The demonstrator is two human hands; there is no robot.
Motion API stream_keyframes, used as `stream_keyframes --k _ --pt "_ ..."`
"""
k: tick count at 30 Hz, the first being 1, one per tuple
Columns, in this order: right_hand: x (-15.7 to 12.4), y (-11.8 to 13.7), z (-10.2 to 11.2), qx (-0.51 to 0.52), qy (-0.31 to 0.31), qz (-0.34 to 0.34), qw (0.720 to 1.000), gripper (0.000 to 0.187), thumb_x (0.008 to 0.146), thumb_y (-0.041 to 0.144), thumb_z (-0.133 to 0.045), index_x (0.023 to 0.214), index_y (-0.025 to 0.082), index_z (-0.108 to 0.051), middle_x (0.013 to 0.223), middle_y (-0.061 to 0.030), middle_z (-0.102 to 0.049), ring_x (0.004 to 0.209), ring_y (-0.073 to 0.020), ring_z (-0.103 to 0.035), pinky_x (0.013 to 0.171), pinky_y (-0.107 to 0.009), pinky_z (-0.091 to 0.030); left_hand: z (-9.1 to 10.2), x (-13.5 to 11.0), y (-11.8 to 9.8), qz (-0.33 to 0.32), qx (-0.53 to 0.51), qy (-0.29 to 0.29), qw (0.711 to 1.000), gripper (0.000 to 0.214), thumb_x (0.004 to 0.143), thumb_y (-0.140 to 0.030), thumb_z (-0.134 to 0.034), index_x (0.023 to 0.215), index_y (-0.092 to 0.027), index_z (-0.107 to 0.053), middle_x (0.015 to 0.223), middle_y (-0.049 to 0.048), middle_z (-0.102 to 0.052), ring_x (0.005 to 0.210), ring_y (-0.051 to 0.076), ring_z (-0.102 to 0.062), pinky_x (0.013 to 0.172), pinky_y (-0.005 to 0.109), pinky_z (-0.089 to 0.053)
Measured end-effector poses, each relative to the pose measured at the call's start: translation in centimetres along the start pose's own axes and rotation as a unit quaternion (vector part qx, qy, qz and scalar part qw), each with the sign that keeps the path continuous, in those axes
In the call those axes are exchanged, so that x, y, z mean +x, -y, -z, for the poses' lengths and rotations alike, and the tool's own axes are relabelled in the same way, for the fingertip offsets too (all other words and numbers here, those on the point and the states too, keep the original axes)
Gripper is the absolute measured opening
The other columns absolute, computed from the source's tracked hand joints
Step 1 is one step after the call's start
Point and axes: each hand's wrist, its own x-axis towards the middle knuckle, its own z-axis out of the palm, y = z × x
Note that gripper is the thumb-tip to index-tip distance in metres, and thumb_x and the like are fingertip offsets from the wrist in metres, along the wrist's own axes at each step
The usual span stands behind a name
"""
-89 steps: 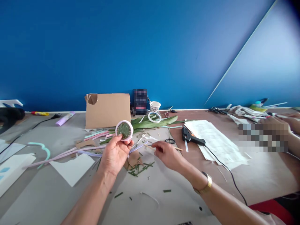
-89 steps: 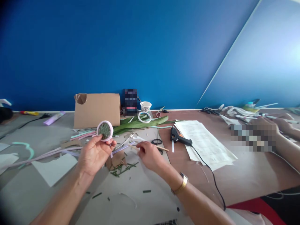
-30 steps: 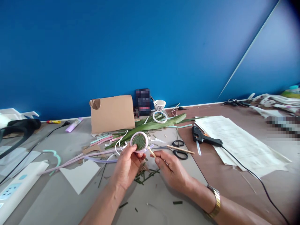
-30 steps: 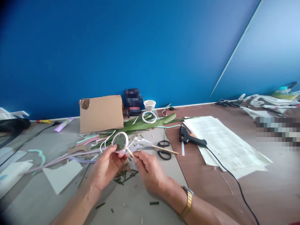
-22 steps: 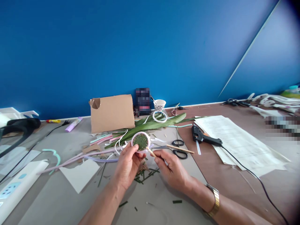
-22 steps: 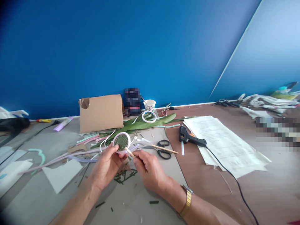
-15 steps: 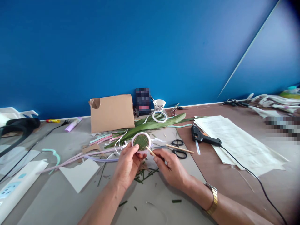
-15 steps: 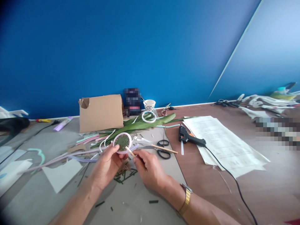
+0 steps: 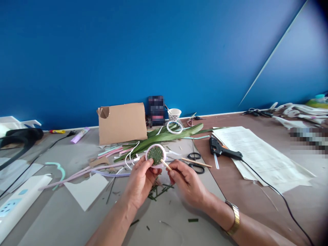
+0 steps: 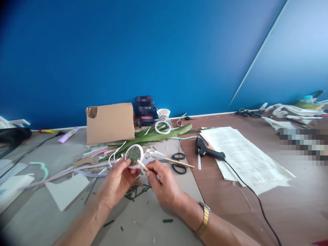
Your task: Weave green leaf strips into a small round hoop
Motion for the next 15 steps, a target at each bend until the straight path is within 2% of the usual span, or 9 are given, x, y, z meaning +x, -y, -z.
stream_keyframes --k 3,8,12,15 --pt "0.02 -0.03 0.07 0.008 0.019 0.006 1.000 0.017 0.090 0.021 -0.043 0.083 0.017 -0.057 0.068 0.0000 -0.055 0.060 -0.0120 -0.050 0.060 -0.024 -0.041 -0.09 -0.15 -0.07 -0.012 0.004 -0.003 1.000 0.017 0.073 -0.017 -0.068 0.065 -0.016 -0.053 0.053 -0.0050 -0.050 0.053 0.007 -0.048 0.062 0.022 -0.049" --pt "0.11 -0.39 0.07 -0.035 0.002 0.003 0.999 0.018 0.089 0.022 -0.044 0.085 0.016 -0.060 0.071 -0.0025 -0.059 0.063 -0.0133 -0.051 0.062 -0.025 -0.041 0.09 -0.07 0.06 -0.027 0.016 -0.009 0.999 0.015 0.074 -0.018 -0.066 0.067 -0.017 -0.053 0.053 -0.0055 -0.050 0.054 0.007 -0.047 0.061 0.021 -0.047" --pt "0.24 -0.40 0.12 -0.053 0.003 -0.021 0.998 0.019 0.089 0.021 -0.044 0.088 0.015 -0.062 0.068 -0.0018 -0.058 0.061 -0.0131 -0.049 0.059 -0.025 -0.038 0.22 0.07 0.23 -0.057 0.045 -0.024 0.997 0.011 0.074 -0.018 -0.067 0.073 -0.016 -0.057 0.059 -0.0056 -0.053 0.053 0.005 -0.045 0.057 0.017 -0.043" --pt "0.24 -0.32 0.05 -0.019 0.015 -0.051 0.998 0.020 0.089 0.025 -0.044 0.087 0.016 -0.062 0.063 0.0005 -0.053 0.056 -0.0115 -0.044 0.054 -0.024 -0.035 0.27 0.15 0.29 -0.066 0.053 -0.036 0.996 0.010 0.074 -0.019 -0.067 0.074 -0.016 -0.057 0.060 -0.0057 -0.054 0.053 0.005 -0.044 0.057 0.017 -0.043"
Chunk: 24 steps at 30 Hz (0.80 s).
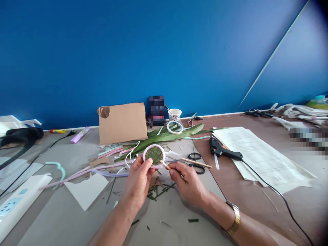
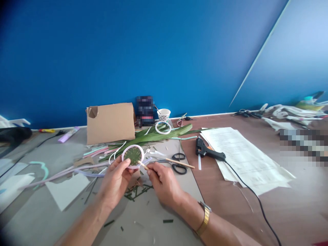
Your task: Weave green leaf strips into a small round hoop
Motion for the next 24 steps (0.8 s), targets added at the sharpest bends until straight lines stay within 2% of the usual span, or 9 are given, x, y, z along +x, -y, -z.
stream_keyframes --k 2,5,11,20,24 --pt "-0.04 -0.01 -0.13 0.057 0.017 -0.042 0.997 0.023 0.091 0.029 -0.043 0.082 0.016 -0.059 0.060 0.0023 -0.048 0.051 -0.0097 -0.040 0.051 -0.023 -0.033 0.05 0.05 0.03 0.010 -0.003 0.002 1.000 0.011 0.074 -0.020 -0.067 0.073 -0.016 -0.057 0.057 -0.0058 -0.053 0.053 0.006 -0.046 0.059 0.018 -0.045" --pt "-0.01 -0.09 -0.27 0.171 0.051 -0.108 0.978 0.029 0.091 0.039 -0.042 0.081 0.016 -0.056 0.057 0.0040 -0.046 0.045 -0.0073 -0.036 0.045 -0.022 -0.028 0.17 0.07 0.05 0.032 -0.008 0.008 0.999 0.014 0.075 -0.020 -0.066 0.068 -0.017 -0.054 0.052 -0.0058 -0.051 0.054 0.007 -0.050 0.062 0.021 -0.047" --pt "0.30 0.10 -0.08 0.294 0.083 -0.132 0.943 0.040 0.085 0.054 -0.051 0.089 0.014 -0.058 0.056 0.0044 -0.052 0.042 -0.0059 -0.038 0.044 -0.021 -0.030 0.13 -0.08 -0.21 0.056 -0.034 0.012 0.998 0.019 0.073 -0.020 -0.067 0.062 -0.016 -0.051 0.051 -0.0050 -0.050 0.054 0.008 -0.050 0.062 0.023 -0.049" --pt "0.32 0.06 0.17 0.402 0.102 -0.153 0.897 0.033 0.084 0.047 -0.059 0.089 0.014 -0.061 0.054 0.0039 -0.058 0.037 -0.0049 -0.038 0.041 -0.021 -0.027 -0.02 0.08 -0.36 0.100 -0.062 -0.007 0.993 0.016 0.070 -0.017 -0.069 0.063 -0.016 -0.054 0.049 -0.0043 -0.051 0.051 0.008 -0.048 0.059 0.023 -0.050" --pt "0.52 0.11 0.62 0.476 0.134 -0.187 0.849 0.030 0.083 0.042 -0.062 0.090 0.013 -0.063 0.053 0.0038 -0.060 0.032 -0.0032 -0.034 0.038 -0.019 -0.024 0.11 0.09 -0.23 0.106 -0.067 -0.003 0.992 0.015 0.071 -0.016 -0.067 0.064 -0.016 -0.054 0.050 -0.0041 -0.050 0.052 0.008 -0.049 0.060 0.023 -0.051"
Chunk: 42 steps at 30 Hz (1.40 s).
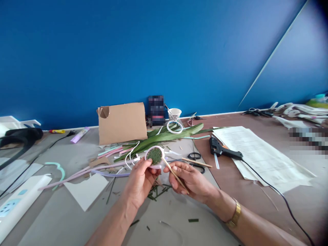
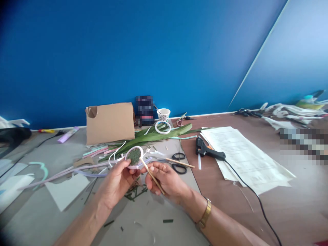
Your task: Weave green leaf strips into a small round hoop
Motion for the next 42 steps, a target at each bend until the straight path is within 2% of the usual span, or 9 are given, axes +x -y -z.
stream_keyframes --k 6,14,18,21,25,28,33,36,42 --pt "-0.1 0.5 0.7 0.134 0.054 -0.049 0.988 0.021 0.082 0.030 -0.064 0.093 0.012 -0.065 0.049 0.0081 -0.055 0.029 0.0002 -0.021 0.039 -0.018 -0.027 0.0 0.0 0.1 0.016 -0.016 -0.002 1.000 0.013 0.072 -0.014 -0.067 0.068 -0.015 -0.055 0.052 -0.0047 -0.051 0.050 0.007 -0.046 0.061 0.025 -0.052" --pt "-0.3 0.4 1.1 0.156 0.074 -0.053 0.984 0.023 0.085 0.037 -0.060 0.092 0.016 -0.062 0.041 0.0128 -0.041 0.031 -0.0018 -0.012 0.040 -0.019 -0.024 -0.4 -0.3 0.0 0.017 -0.006 0.024 1.000 0.017 0.070 -0.017 -0.070 0.064 -0.015 -0.054 0.051 -0.0046 -0.050 0.051 0.008 -0.048 0.061 0.025 -0.053" --pt "-0.2 0.0 0.8 0.085 0.065 -0.038 0.994 0.023 0.085 0.041 -0.059 0.086 0.019 -0.053 0.040 0.0129 -0.043 0.031 -0.0027 -0.014 0.041 -0.020 -0.024 -0.4 -0.3 0.1 0.017 -0.007 0.009 1.000 0.018 0.069 -0.017 -0.071 0.064 -0.015 -0.054 0.051 -0.0050 -0.050 0.050 0.008 -0.049 0.061 0.025 -0.053" --pt "0.0 -0.1 0.4 -0.031 0.018 0.022 0.999 0.029 0.083 0.045 -0.062 0.083 0.019 -0.049 0.046 0.0098 -0.049 0.035 -0.0034 -0.024 0.041 -0.020 -0.021 -0.3 -0.1 0.1 0.012 -0.009 0.006 1.000 0.017 0.069 -0.016 -0.071 0.064 -0.015 -0.055 0.052 -0.0043 -0.052 0.050 0.008 -0.049 0.060 0.025 -0.052" --pt "0.3 -0.1 0.0 -0.195 -0.073 0.101 0.973 0.038 0.084 0.054 -0.055 0.078 0.017 -0.050 0.054 0.0055 -0.050 0.043 -0.0052 -0.033 0.042 -0.020 -0.024 -0.2 0.0 0.2 0.021 -0.015 0.002 1.000 0.017 0.069 -0.016 -0.070 0.063 -0.015 -0.054 0.049 -0.0045 -0.051 0.049 0.007 -0.048 0.059 0.026 -0.052" --pt "0.4 -0.2 -0.1 -0.236 -0.106 0.122 0.958 0.039 0.086 0.054 -0.051 0.074 0.017 -0.051 0.058 0.0040 -0.049 0.046 -0.0059 -0.036 0.043 -0.020 -0.028 -0.1 -0.1 0.3 0.027 -0.018 0.008 0.999 0.016 0.070 -0.016 -0.070 0.064 -0.015 -0.055 0.048 -0.0046 -0.051 0.048 0.007 -0.048 0.060 0.026 -0.052" --pt "0.2 -0.5 0.2 -0.270 -0.102 0.105 0.952 0.039 0.091 0.051 -0.042 0.084 0.016 -0.055 0.053 0.0046 -0.047 0.044 -0.0072 -0.034 0.043 -0.021 -0.028 -0.2 -0.1 0.4 0.016 -0.009 -0.010 1.000 0.018 0.067 -0.016 -0.072 0.062 -0.015 -0.055 0.049 -0.0043 -0.053 0.049 0.008 -0.051 0.059 0.025 -0.053" --pt "-0.1 -0.7 0.3 -0.375 -0.127 0.152 0.906 0.032 0.095 0.040 -0.039 0.082 0.017 -0.055 0.054 0.0038 -0.047 0.046 -0.0086 -0.038 0.047 -0.022 -0.031 -0.3 -0.1 0.4 0.002 -0.002 -0.036 0.999 0.019 0.065 -0.016 -0.073 0.062 -0.015 -0.055 0.051 -0.0039 -0.054 0.050 0.008 -0.053 0.057 0.024 -0.053" --pt "-0.5 -0.7 0.3 -0.610 -0.176 0.327 0.700 0.015 0.092 0.019 -0.041 0.088 0.020 -0.056 0.067 -0.0026 -0.060 0.057 -0.0144 -0.052 0.057 -0.026 -0.040 -0.4 -0.2 0.5 0.016 -0.029 -0.045 0.998 0.017 0.069 -0.013 -0.070 0.066 -0.016 -0.054 0.051 -0.0041 -0.054 0.050 0.008 -0.053 0.062 0.028 -0.056"
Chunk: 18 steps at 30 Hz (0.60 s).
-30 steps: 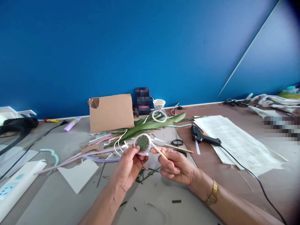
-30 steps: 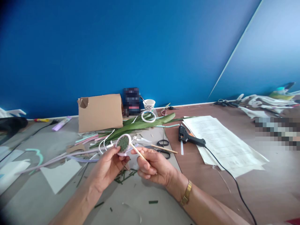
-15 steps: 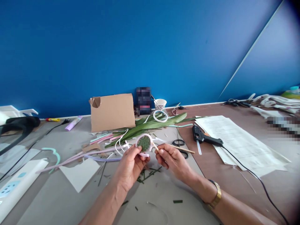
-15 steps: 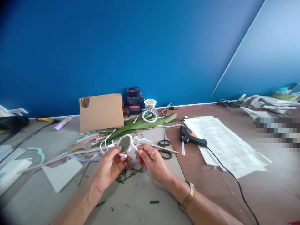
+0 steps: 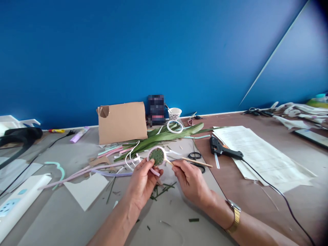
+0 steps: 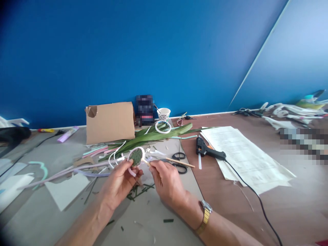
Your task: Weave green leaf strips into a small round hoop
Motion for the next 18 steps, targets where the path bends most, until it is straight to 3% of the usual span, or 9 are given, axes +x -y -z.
stream_keyframes --k 4,14,18 --pt "-0.05 -0.10 -0.07 -0.065 -0.014 0.084 0.994 0.015 0.093 0.018 -0.042 0.089 0.020 -0.056 0.070 -0.0051 -0.063 0.061 -0.0176 -0.055 0.061 -0.030 -0.041 -0.09 -0.21 -0.17 0.019 -0.012 0.017 1.000 0.017 0.073 -0.011 -0.065 0.063 -0.016 -0.052 0.048 -0.0043 -0.050 0.049 0.007 -0.049 0.064 0.027 -0.056" --pt "-0.08 -0.01 -0.03 -0.124 0.011 0.171 0.977 0.013 0.091 0.011 -0.045 0.092 0.020 -0.055 0.069 -0.0031 -0.063 0.057 -0.0161 -0.055 0.062 -0.031 -0.040 -0.08 -0.10 -0.21 0.025 -0.034 0.016 0.999 0.020 0.081 -0.010 -0.059 0.063 -0.015 -0.053 0.049 -0.0035 -0.050 0.048 0.006 -0.048 0.061 0.026 -0.055" --pt "0.08 0.08 0.01 -0.126 -0.016 0.206 0.970 0.015 0.089 0.007 -0.045 0.093 0.018 -0.053 0.069 -0.0025 -0.064 0.057 -0.0154 -0.055 0.062 -0.031 -0.040 -0.20 -0.19 -0.19 0.024 -0.053 0.014 0.998 0.019 0.081 -0.008 -0.058 0.064 -0.014 -0.054 0.050 -0.0029 -0.052 0.047 0.006 -0.048 0.058 0.024 -0.054"
